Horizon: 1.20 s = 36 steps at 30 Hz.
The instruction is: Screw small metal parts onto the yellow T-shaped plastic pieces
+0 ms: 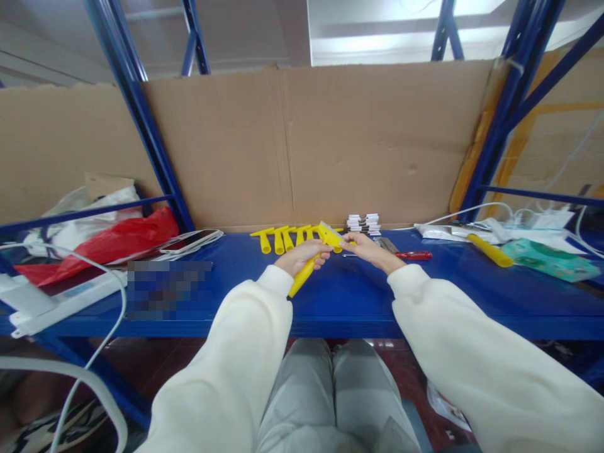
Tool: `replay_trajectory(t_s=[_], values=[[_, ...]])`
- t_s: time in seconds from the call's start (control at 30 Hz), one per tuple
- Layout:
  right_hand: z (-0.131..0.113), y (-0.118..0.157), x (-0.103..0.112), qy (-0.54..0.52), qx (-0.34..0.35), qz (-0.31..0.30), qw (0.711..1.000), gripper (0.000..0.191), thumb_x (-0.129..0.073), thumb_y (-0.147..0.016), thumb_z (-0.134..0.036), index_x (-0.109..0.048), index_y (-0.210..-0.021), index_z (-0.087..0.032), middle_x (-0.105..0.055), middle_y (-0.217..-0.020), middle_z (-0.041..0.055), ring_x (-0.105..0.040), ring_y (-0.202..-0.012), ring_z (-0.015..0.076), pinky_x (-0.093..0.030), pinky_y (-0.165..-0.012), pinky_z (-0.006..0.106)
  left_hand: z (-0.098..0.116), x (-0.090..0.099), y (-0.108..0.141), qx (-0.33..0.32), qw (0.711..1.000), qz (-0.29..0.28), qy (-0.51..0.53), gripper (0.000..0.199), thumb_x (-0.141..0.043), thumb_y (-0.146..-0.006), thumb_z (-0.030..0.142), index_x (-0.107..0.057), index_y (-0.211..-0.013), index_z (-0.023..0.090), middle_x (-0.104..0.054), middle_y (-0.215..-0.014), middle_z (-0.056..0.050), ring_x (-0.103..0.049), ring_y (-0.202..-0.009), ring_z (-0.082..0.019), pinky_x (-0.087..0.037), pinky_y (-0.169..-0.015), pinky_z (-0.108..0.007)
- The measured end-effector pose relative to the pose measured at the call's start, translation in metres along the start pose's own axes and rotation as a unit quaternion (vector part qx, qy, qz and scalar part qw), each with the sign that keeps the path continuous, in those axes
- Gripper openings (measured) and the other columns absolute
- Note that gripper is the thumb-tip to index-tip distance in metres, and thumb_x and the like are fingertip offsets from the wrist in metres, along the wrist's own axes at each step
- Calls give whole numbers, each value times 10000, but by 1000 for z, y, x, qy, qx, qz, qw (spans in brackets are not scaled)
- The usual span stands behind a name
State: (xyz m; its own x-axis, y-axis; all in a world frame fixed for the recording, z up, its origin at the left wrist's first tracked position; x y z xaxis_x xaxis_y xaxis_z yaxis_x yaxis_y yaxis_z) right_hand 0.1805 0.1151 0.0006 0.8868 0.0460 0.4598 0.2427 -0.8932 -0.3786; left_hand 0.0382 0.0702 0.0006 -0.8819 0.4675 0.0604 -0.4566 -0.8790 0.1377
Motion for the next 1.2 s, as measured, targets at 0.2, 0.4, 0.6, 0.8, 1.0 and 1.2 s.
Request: replay_trajectory(t_s=[0.2,0.4,0.6,0.8,1.0,1.2], values=[[2,2,1,-27,-9,-9,1000,234,-719,-725,-367,-567,-721,-189,-583,-720,-21,-498,-689,129,-413,-691,264,-2,0,-1,1,1000,-9,7,172,-487,-906,109,-415,-777,197,-408,-518,82,-302,-353,-30,-213,-360,-126],[-4,6,2,-51,-3,-33,998,329,-757,-669,-456,-582,-746,-188,-593,-748,-18,-515,-710,134,-429,-713,279,-2,-1,0,5,1000,-24,8,196,-461,-917,94,-398,-765,201,-405,-515,85,-299,-344,-26,-211,-352,-129],[-4,6,3,-36,8,-9,999,359,-723,-719,-509,-581,-784,-186,-618,-785,6,-554,-735,146,-465,-741,299,0,1,1,4,999,-26,30,211,-531,-896,120,-386,-769,205,-388,-513,98,-292,-339,-20,-203,-346,-123],[-4,1,8,64,21,16,998,323,-634,-824,-490,-634,-904,-177,-699,-951,82,-630,-849,192,-513,-809,341,2,3,2,3,999,-16,34,197,-502,-895,90,-395,-774,204,-394,-501,94,-291,-337,-27,-195,-344,-137],[-5,14,84,353,-1,155,923,248,-586,-842,-388,-722,-949,-210,-716,-1120,121,-625,-1069,303,-475,-917,464,1,14,2,5,999,41,33,231,-433,-923,66,-372,-753,209,-400,-482,90,-296,-327,-31,-204,-349,-141],[29,46,128,493,-120,35,861,253,-550,-845,-346,-779,-882,-244,-767,-986,83,-681,-971,295,-494,-853,413,-1,23,4,13,995,93,14,237,-428,-924,50,-362,-765,213,-411,-485,93,-318,-325,-35,-209,-354,-141]])
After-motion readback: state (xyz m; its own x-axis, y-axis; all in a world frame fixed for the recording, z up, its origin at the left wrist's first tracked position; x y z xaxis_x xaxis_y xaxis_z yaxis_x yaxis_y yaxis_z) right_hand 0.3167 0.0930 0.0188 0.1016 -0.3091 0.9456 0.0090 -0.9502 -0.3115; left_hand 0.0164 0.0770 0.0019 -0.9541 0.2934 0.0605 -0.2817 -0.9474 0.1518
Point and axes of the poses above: each hand's wrist, its own y-axis away from the middle knuckle, its own x-axis out of the back of the hand, z = x × y, the point moved 7 cm from there along -y, towards the middle knuckle
